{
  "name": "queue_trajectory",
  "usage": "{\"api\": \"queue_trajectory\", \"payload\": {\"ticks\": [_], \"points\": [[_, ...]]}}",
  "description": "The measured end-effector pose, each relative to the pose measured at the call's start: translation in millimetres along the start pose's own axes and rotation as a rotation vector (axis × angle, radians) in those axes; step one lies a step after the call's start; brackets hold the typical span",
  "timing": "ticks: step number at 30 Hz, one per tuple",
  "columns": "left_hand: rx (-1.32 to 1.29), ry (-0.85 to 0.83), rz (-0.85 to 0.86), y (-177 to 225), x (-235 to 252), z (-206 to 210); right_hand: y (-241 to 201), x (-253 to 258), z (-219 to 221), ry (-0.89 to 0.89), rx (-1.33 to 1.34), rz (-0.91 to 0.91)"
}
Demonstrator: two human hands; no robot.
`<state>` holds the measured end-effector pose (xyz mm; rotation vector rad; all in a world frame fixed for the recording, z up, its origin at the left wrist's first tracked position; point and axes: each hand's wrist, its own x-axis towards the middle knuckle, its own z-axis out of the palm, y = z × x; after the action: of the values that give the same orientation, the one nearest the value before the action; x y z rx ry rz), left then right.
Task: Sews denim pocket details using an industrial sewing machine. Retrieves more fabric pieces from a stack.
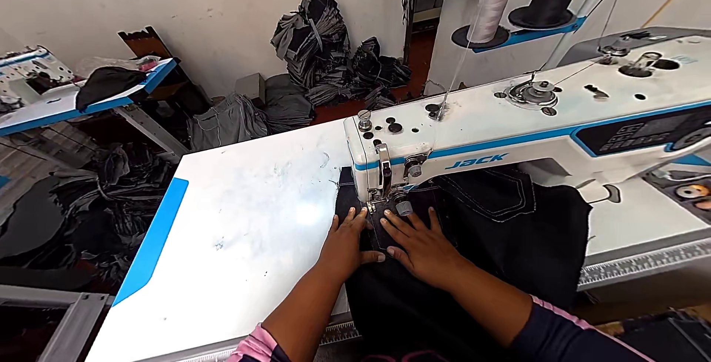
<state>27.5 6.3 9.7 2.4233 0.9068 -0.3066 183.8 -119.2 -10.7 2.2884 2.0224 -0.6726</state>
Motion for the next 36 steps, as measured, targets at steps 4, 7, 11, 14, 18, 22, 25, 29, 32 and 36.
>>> {"api": "queue_trajectory", "payload": {"ticks": [4, 7, 11, 14, 18, 22, 25, 29, 32, 36], "points": [[0.021, 0.02, -0.008, -3.7, 16.6, -10.2, 5.9, 16.5, -7.3, 0.034, 0.0, 0.005], [0.041, 0.042, -0.018, -5.7, 28.6, -16.6, 9.3, 27.7, -14.1, 0.043, -0.012, 0.012], [0.084, 0.033, -0.05, -7.2, 41.5, -26.8, 10.1, 39.6, -26.1, 0.04, 0.006, 0.035], [0.07, 0.041, -0.046, -9.0, 47.2, -32.4, 9.8, 47.2, -31.6, 0.062, 0.03, 0.052], [0.04, 0.083, -0.024, -13.1, 52.7, -34.1, 10.9, 51.9, -33.9, 0.089, 0.06, 0.056], [0.032, 0.181, -0.036, -16.3, 52.4, -26.1, 12.4, 55.4, -33.2, 0.095, 0.059, 0.071], [0.121, 0.156, -0.073, -0.1, 33.8, -23.1, 12.0, 56.6, -31.8, 0.085, 0.06, 0.073], [0.086, 0.027, 0.353, 44.6, -42.8, 21.4, 9.4, 56.8, -42.6, 0.027, 0.059, 0.101], [0.236, 0.286, 0.717, 17.0, -58.4, 59.2, -2.0, 50.3, -71.1, -0.036, 0.03, 0.16], [0.303, 0.165, 0.44, -57.7, -66.6, -2.3, -20.9, 31.9, -89.1, -0.204, -0.101, 0.192]]}}
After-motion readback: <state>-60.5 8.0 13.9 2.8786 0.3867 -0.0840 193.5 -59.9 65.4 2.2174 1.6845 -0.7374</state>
